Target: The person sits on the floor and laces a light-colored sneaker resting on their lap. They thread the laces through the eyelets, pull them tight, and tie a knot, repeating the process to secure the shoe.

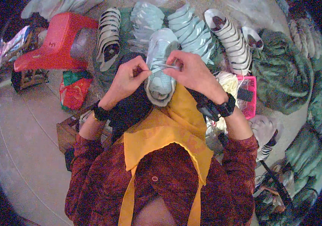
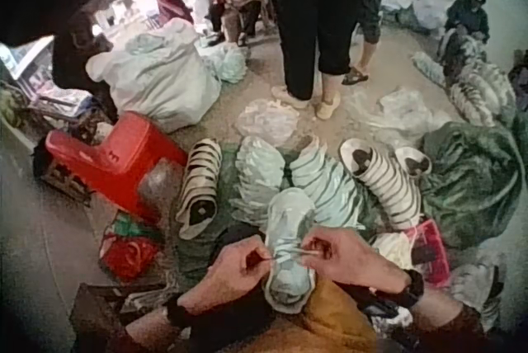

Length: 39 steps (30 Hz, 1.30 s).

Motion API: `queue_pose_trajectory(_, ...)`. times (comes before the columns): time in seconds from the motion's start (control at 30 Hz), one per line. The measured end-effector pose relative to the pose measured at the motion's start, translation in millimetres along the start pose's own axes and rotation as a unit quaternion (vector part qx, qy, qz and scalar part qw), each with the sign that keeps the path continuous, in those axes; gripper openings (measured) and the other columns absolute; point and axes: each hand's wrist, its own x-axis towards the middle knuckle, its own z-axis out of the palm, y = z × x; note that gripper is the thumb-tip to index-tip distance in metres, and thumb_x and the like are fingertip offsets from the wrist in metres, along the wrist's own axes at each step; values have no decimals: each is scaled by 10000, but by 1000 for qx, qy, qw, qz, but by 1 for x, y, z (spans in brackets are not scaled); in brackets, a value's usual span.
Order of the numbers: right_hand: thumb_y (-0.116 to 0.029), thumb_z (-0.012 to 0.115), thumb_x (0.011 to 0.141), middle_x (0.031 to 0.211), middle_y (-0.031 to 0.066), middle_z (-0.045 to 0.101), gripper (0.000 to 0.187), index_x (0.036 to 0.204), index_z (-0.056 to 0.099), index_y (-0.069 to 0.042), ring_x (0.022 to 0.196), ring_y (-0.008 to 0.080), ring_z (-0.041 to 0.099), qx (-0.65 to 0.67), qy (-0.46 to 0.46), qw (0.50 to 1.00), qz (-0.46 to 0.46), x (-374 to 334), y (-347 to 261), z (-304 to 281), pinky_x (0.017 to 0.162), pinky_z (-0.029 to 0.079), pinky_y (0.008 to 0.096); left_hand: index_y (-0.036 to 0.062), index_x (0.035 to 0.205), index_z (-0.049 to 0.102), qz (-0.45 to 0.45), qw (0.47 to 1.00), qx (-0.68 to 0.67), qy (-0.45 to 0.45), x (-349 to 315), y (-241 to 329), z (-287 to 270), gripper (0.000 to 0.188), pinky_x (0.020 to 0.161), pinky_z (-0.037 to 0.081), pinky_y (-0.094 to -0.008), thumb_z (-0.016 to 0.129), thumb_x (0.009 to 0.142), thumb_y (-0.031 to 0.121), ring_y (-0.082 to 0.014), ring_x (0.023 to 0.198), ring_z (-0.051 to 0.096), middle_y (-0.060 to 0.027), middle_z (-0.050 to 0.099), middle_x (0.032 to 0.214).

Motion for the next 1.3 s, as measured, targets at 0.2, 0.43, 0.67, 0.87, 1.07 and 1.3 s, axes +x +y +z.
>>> queue_pose_trajectory(0.2, -187, 729, 898, 764, 19, 660, 178, 952, 702, -20, 695, 85, 575, 79, -59, 995, -2, 5, 17, -1, 628, 469, 284, 35, 871, 582, 0, 1000, -11, -6, 0, 2, -2, 120, 617, 414, -249, 693, 907, 62, -56, 714, 470, 19, 551, 766)
queue_pose_trajectory(0.43, -193, 733, 920, 869, -84, 618, 160, 959, 710, -40, 744, 22, 516, 224, -110, 964, 94, -6, 16, -20, 632, 419, 207, 56, 889, 562, -12, 997, -76, -20, 1, -2, -5, 128, 613, 397, -224, 688, 908, 58, -38, 704, 463, 49, 506, 773)
queue_pose_trajectory(0.67, -130, 760, 877, 885, -58, 642, 153, 982, 698, -36, 740, 23, 533, 227, -25, 973, 25, -6, 40, 5, 641, 444, 220, 92, 902, 558, -60, 986, -133, -80, -10, 16, -43, 134, 621, 383, -216, 691, 909, 81, -39, 732, 477, 38, 517, 850)
queue_pose_trajectory(0.87, -104, 756, 854, 838, 24, 697, 157, 976, 688, -31, 634, 69, 573, 87, 38, 995, 21, -18, 32, 12, 585, 474, 261, 80, 943, 530, -81, 985, -149, -22, -48, -15, -74, 147, 685, 390, -197, 666, 930, 24, -36, 782, 458, 56, 474, 862)
queue_pose_trajectory(1.07, -99, 752, 860, 788, 68, 705, 163, 992, 674, -43, 578, 112, 584, 18, 47, 998, 35, -46, 12, 12, 558, 481, 291, 75, 900, 567, -41, 998, -47, -31, -43, -6, -53, 120, 761, 430, -242, 679, 916, 37, -57, 851, 506, 35, 502, 866)
queue_pose_trajectory(1.3, -30, 683, 878, 895, 154, 691, 105, 982, 662, -27, 783, 339, 683, -149, 141, 975, -81, -54, 6, 16, 667, 553, 392, 28, 905, 585, 100, 962, 252, 42, -38, 15, -58, 101, 695, 505, -386, 681, 879, 39, -299, 806, 623, -111, 584, 877)
